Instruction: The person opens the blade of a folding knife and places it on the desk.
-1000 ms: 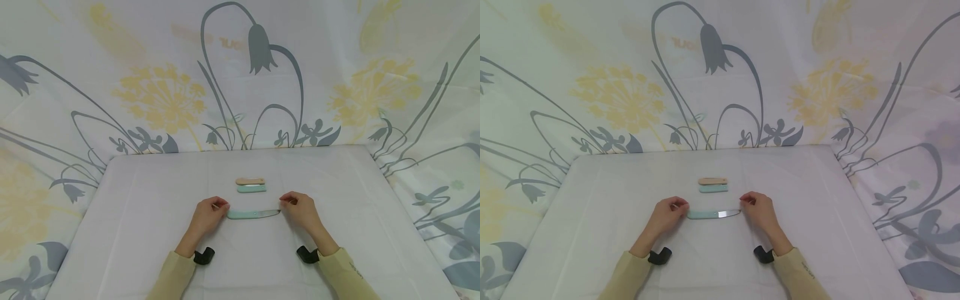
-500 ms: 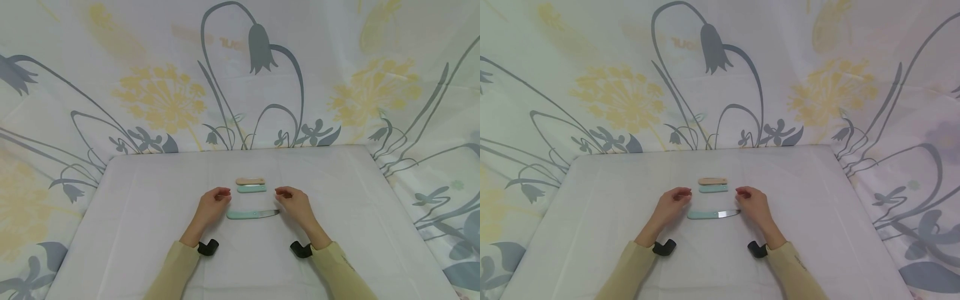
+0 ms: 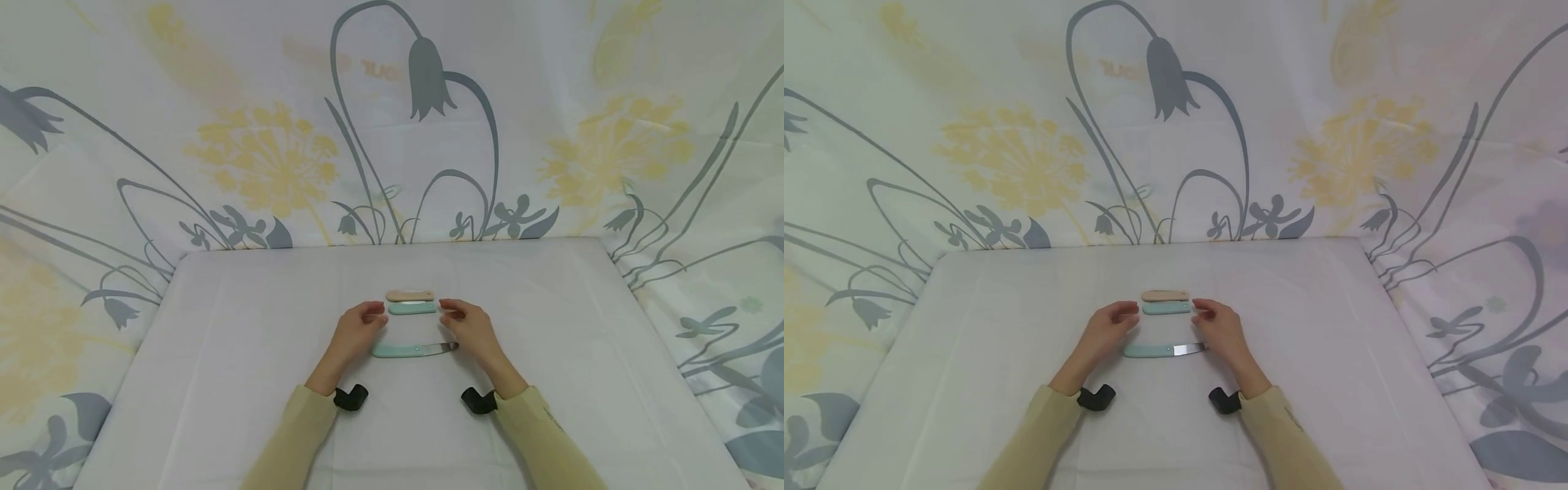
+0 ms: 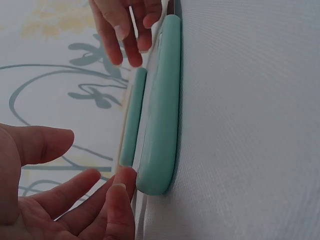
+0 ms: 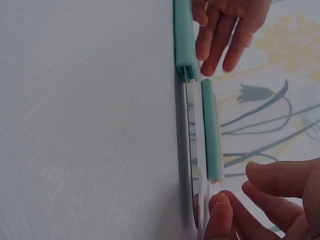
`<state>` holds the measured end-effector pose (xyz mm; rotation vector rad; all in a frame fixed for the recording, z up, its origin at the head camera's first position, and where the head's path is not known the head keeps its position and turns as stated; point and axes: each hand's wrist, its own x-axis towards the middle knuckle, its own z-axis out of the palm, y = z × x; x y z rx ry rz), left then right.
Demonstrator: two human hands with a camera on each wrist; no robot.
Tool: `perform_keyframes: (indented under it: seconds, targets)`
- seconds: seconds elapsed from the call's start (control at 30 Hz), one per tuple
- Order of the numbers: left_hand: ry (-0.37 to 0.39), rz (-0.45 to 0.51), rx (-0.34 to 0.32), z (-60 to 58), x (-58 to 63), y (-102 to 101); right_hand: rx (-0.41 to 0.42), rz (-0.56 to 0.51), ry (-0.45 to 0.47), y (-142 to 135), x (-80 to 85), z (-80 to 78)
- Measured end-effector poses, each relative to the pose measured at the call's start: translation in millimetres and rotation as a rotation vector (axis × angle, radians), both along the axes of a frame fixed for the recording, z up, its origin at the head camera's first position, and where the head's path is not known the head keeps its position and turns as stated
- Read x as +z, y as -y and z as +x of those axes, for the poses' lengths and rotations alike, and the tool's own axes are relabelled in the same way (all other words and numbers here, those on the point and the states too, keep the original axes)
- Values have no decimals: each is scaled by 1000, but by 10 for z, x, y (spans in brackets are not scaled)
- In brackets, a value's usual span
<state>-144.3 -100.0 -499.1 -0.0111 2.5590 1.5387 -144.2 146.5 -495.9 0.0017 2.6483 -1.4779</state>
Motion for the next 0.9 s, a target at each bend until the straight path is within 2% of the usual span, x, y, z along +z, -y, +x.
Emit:
perform_keyframes:
  seconds: [0.37, 0.67, 0.9]
  targets:
    - [48, -4, -1, -30, 7, -47, 15, -29, 18, 83, 18, -32]
    - [53, 3, -2, 4, 46, -67, 6, -43, 13, 110, -1, -20]
    - [46, 32, 25, 16, 34, -83, 0, -70, -8, 120, 0, -2]
